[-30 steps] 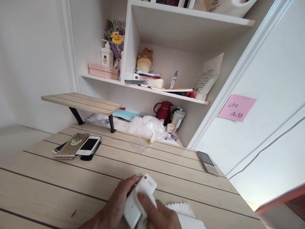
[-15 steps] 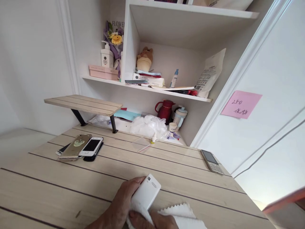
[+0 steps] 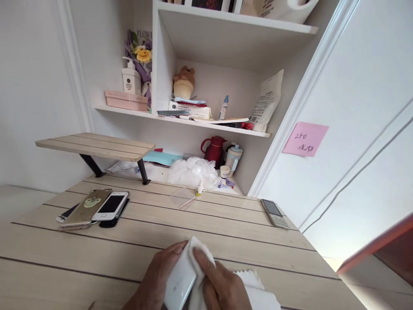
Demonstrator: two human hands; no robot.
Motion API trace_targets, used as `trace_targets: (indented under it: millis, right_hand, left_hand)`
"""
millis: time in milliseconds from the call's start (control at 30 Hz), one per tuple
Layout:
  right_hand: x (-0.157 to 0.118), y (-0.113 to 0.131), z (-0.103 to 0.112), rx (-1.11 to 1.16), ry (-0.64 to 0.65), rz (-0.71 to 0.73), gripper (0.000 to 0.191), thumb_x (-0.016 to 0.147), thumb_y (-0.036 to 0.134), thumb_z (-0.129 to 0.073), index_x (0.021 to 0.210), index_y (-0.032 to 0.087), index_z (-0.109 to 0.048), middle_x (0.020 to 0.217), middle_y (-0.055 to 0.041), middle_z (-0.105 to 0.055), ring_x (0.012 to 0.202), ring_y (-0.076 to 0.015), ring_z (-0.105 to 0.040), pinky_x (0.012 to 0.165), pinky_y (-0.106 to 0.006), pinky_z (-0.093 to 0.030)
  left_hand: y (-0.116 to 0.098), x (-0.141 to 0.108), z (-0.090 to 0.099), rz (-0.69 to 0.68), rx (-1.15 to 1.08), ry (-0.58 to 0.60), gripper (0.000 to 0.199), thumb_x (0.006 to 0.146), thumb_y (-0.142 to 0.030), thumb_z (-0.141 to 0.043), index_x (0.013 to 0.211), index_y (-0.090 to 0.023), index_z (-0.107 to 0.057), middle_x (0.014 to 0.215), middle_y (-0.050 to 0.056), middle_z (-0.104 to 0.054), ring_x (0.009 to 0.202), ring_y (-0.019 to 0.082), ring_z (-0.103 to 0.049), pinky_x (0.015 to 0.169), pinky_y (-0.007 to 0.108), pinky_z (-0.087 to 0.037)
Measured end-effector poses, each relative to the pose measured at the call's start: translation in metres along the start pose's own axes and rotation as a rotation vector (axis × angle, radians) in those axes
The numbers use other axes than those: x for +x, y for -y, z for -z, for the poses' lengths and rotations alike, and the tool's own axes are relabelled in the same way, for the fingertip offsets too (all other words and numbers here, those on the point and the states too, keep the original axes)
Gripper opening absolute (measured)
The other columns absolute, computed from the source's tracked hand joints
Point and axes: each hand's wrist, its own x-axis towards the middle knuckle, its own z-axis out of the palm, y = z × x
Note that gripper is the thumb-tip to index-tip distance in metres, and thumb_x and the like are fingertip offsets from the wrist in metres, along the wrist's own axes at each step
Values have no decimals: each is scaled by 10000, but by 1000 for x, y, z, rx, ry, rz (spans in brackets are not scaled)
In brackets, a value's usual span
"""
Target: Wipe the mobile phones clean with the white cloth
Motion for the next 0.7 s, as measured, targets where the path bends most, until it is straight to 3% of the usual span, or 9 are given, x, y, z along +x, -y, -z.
trace_targets:
  millis: [67,200,333,433,533,700]
  right_hand:
    - [0,-9,2,-30,3,19,544,993,214,-382,1519,262,-510,796,-59,-732,571,-176,-703,602,-247,-602]
    - [-5,-13,-5,-131,51,160,536,975,189,-415,1461,351,-574,750,-30,-717,503,-153,-664,514,-211,-551]
    - [-2,-9,-7,-15,-56,72,540,1002,207,-369,1509,315,-520,855,-67,-759,598,-183,-734,574,-248,-596]
    - [1,-7,-10,90,-163,-33,525,1037,245,-349,1549,244,-467,920,-94,-784,655,-183,-764,631,-236,-616]
    - [0,-6,-15,64,-159,-15,498,1051,295,-339,1509,245,-527,940,-108,-791,601,-176,-747,622,-235,-619]
    - [1,-7,-10,63,-139,-26,530,1037,251,-325,1546,271,-468,859,-77,-766,631,-197,-742,613,-270,-611]
  left_hand:
    - [-6,-2,-3,-14,22,54,416,901,-530,-621,1017,-178,-809,961,61,-796,931,282,-676,865,322,-515]
    - [-14,-6,-7,-30,94,116,472,893,-586,-635,1107,-192,-783,912,53,-774,892,261,-660,804,285,-522]
    - [-15,-9,-10,-59,160,104,538,870,-588,-672,1239,-200,-718,1035,67,-774,926,265,-665,779,267,-523]
    - [-13,-12,-11,-116,323,90,473,878,-590,-652,1113,-189,-743,898,57,-762,805,239,-646,702,253,-493]
    - [-8,-13,-10,-198,449,87,416,909,-593,-596,911,-194,-718,726,28,-686,667,197,-578,615,241,-431]
    - [0,-14,-11,-250,494,42,349,914,-566,-608,916,-226,-688,666,7,-644,615,183,-540,610,242,-401]
